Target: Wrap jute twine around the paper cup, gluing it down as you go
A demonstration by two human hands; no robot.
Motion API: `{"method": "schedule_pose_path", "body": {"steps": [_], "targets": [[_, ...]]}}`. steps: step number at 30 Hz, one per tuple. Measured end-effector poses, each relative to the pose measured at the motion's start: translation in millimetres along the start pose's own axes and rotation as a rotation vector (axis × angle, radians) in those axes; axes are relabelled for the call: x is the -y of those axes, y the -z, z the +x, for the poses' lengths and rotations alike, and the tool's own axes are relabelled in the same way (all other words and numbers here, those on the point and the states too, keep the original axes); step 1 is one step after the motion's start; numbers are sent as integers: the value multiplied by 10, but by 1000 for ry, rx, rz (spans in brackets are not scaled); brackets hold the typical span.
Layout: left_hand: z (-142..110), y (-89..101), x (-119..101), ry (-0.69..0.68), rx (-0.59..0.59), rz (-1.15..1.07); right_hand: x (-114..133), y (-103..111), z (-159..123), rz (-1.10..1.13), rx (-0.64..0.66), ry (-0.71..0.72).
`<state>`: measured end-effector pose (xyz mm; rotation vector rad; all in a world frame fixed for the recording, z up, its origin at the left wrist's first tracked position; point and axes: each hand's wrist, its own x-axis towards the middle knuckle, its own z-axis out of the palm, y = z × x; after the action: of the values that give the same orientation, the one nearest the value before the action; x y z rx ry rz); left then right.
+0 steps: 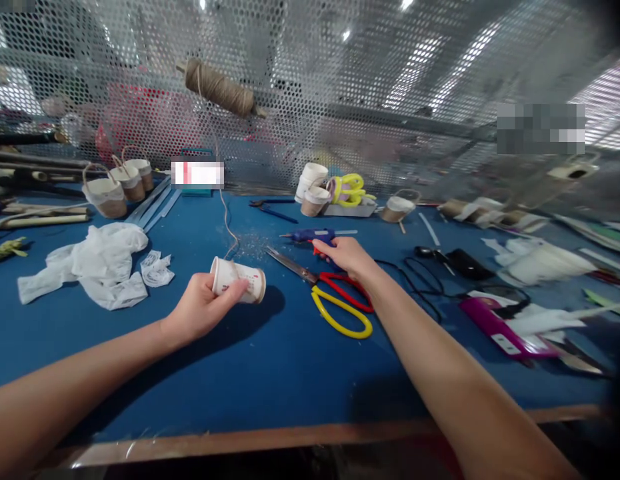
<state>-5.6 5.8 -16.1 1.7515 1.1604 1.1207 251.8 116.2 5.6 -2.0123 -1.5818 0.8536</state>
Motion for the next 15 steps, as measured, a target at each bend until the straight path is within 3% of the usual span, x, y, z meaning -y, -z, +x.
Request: {"method": "schedule_pose_path", "body": {"steps": [4,7,12,15], "targets": [[-30,11,-2,-113,35,70,112,-12,-142,-79,-36,97],[-74,5,-47,-230,82,129,281,-85,-394,-47,67,237],[-144,-23,-170,-543,166,190,536,-345,-771,88,619,414],[-155,-31,-206,-650,221,184,570,-464,-838,373,929,418]]}}
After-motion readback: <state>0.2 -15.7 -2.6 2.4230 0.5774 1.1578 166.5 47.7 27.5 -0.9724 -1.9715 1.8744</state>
